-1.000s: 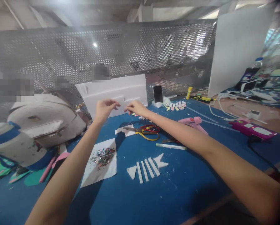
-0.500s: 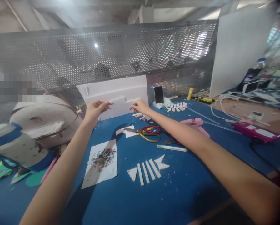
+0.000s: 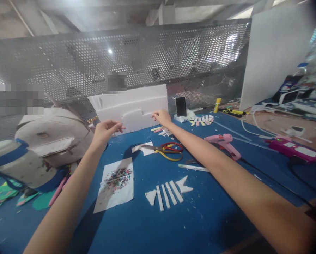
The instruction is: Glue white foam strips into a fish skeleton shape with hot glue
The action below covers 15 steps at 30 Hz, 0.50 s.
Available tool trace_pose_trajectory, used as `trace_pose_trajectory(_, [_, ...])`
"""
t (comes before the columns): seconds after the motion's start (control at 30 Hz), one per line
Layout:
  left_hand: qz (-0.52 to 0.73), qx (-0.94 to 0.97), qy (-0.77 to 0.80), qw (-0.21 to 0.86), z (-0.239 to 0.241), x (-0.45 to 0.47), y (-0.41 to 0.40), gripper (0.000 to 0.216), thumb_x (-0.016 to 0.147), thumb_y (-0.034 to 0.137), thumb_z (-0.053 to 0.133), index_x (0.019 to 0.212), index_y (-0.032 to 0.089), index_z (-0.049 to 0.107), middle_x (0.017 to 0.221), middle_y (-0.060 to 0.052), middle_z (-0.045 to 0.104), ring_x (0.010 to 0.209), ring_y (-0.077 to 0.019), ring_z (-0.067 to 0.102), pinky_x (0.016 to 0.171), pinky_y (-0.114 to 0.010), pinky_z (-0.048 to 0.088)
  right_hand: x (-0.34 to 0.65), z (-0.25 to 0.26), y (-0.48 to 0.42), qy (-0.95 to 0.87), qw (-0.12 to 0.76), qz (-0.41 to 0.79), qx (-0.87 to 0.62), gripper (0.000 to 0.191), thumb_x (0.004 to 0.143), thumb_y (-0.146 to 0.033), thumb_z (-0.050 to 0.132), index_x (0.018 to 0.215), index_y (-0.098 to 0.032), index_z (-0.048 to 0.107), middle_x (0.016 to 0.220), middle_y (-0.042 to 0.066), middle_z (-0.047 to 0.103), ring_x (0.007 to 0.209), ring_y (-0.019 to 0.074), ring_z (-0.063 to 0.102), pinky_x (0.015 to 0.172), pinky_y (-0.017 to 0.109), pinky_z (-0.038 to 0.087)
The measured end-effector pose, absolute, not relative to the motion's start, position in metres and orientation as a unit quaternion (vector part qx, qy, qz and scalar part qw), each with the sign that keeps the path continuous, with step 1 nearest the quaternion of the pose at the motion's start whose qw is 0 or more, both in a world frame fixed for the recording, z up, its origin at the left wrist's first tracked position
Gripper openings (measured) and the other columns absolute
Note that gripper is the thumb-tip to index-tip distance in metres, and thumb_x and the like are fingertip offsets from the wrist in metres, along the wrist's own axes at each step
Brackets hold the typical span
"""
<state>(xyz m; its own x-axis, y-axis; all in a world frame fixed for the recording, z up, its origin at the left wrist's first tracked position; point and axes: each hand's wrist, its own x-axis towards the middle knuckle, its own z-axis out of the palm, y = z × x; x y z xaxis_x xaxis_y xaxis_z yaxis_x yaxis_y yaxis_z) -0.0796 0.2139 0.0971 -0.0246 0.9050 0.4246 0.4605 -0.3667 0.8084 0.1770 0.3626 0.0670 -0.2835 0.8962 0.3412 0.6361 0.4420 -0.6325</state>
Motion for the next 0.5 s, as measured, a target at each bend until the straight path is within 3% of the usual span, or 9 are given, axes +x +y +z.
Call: trace_pose_trajectory(0.5, [0.469,0.686,0.513,0.215,0.101,-0.082,0.204,0.023,0.092,0.035,0.06,0.102,0.014,0.061,0.096,-0.003,0.065,0.08,-0.0143,0.063,0.074,-0.033,0.055,0.17,0.078,0.384,-0.697,0.429,0.347,-0.457,0.035,0.094,-0.036,0.056,0.121,-0.014,0.055,0.119,0.009,0.058,0.103,0.0198,0.061,0.087,0.04,0.053])
